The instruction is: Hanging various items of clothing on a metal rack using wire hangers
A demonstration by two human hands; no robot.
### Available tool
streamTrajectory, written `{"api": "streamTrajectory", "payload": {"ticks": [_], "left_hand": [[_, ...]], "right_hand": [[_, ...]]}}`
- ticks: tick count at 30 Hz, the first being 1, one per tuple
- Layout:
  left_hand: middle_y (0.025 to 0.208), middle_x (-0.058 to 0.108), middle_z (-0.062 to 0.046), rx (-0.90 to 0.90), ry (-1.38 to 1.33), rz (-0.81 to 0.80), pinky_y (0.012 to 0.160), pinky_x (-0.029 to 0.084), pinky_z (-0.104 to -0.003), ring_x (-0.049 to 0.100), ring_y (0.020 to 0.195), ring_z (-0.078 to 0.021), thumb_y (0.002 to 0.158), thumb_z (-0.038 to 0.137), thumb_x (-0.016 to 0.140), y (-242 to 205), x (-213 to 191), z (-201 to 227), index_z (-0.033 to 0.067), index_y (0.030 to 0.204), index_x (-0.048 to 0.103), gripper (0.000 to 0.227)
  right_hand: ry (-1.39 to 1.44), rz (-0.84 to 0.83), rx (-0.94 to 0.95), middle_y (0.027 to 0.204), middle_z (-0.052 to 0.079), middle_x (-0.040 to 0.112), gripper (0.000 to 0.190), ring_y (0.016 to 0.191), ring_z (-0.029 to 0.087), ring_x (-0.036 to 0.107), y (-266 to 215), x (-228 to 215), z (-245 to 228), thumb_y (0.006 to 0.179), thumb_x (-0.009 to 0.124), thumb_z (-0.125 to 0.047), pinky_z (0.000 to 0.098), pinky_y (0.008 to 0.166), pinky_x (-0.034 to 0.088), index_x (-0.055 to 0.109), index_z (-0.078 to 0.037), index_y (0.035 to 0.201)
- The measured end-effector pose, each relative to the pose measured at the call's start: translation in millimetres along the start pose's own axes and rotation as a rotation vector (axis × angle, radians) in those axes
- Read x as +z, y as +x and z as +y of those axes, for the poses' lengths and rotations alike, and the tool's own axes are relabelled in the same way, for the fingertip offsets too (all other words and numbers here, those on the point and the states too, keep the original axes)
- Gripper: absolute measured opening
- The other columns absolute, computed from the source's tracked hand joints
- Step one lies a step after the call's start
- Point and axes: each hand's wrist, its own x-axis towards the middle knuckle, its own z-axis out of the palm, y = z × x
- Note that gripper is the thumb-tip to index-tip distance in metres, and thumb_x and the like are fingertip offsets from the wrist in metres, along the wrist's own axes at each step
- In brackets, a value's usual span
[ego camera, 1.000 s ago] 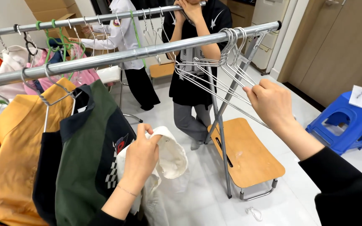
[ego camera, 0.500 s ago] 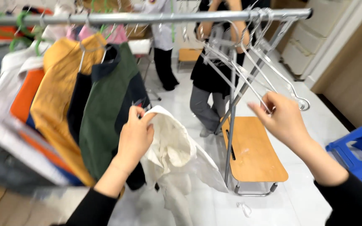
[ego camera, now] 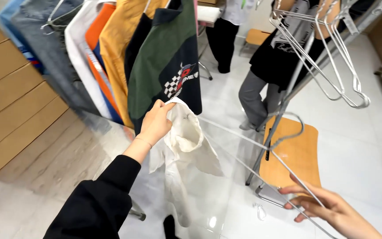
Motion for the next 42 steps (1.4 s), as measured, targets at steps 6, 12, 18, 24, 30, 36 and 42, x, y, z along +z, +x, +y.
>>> {"api": "streamTrajectory", "payload": {"ticks": [6,12,18,24,30,36,42], "left_hand": [[0.128,0.056,-0.008,0.164,0.165,-0.008,0.062,0.058,-0.053,0.071,0.085,-0.0351,0.083,-0.002,0.048,-15.3,7.7,25.9,0.0336,0.129,0.068,0.061],[0.131,0.049,-0.021,0.525,-0.098,0.039,0.045,0.05,-0.057,0.062,0.055,-0.0445,0.081,-0.002,0.056,-120.2,43.9,140.9,-0.0005,0.131,0.057,0.051],[0.131,0.046,-0.015,0.451,-0.422,-0.077,0.063,0.055,-0.046,0.063,0.072,-0.0288,0.096,0.002,0.057,-152.8,-4.3,142.5,0.0038,0.154,0.045,0.059],[0.139,0.06,-0.01,0.751,0.322,0.545,0.117,0.047,-0.052,0.059,0.132,-0.0304,0.092,0.031,0.088,-115.3,-65.4,95.9,0.0146,0.141,0.057,0.06],[0.069,0.067,-0.005,0.634,0.057,0.042,0.055,0.043,-0.047,0.066,0.066,-0.032,0.11,0.041,0.051,-100.0,-44.3,60.0,0.0157,0.077,0.052,0.042],[0.061,0.04,0.004,0.026,-0.415,-0.268,0.061,0.031,-0.031,0.038,0.063,-0.0108,0.102,0.042,0.07,-131.7,-77.0,88.8,0.0129,0.063,0.049,0.053],[0.063,0.051,0.007,0.074,-0.52,-0.218,0.061,0.036,-0.027,0.043,0.063,-0.0077,0.099,0.044,0.072,-148.9,-90.9,98.5,0.015,0.068,0.06,0.044]], "right_hand": [[0.006,-0.037,0.057,0.141,0.011,0.089,0.056,0.112,0.038,0.094,17.3,26.3,-5.9,0.09,0.065,-0.006,0.0526,0.082,0.076,0.074,-0.016,0.145],[0.23,-0.313,-0.417,0.14,0.023,0.073,0.057,0.106,0.037,0.082,94.5,95.1,58.4,0.095,0.068,-0.006,0.0465,0.084,0.072,0.056,-0.012,0.15],[0.188,-0.246,-0.524,0.133,0.023,0.08,0.049,0.103,0.037,0.087,99.1,115.0,31.6,0.092,0.071,-0.014,0.0495,0.085,0.072,0.065,0.0,0.139],[0.075,-0.39,-0.469,0.142,0.02,0.075,0.052,0.116,0.038,0.083,88.0,62.1,25.7,0.097,0.063,-0.007,0.0488,0.093,0.069,0.063,-0.016,0.148],[0.133,-0.452,-0.322,0.138,0.024,0.076,0.049,0.104,0.044,0.091,40.4,59.7,-21.3,0.098,0.065,-0.022,0.0508,0.084,0.075,0.064,-0.017,0.147],[0.61,-0.473,-0.428,0.114,0.033,0.074,0.086,0.122,0.057,0.063,59.6,28.4,20.8,0.099,0.064,-0.074,0.0724,0.095,0.053,0.073,0.01,0.112],[0.13,0.109,0.093,0.067,0.021,0.067,0.022,0.064,0.029,0.066,90.8,164.6,16.8,0.085,0.052,-0.012,0.0397,0.056,0.046,0.063,0.006,0.078]]}}
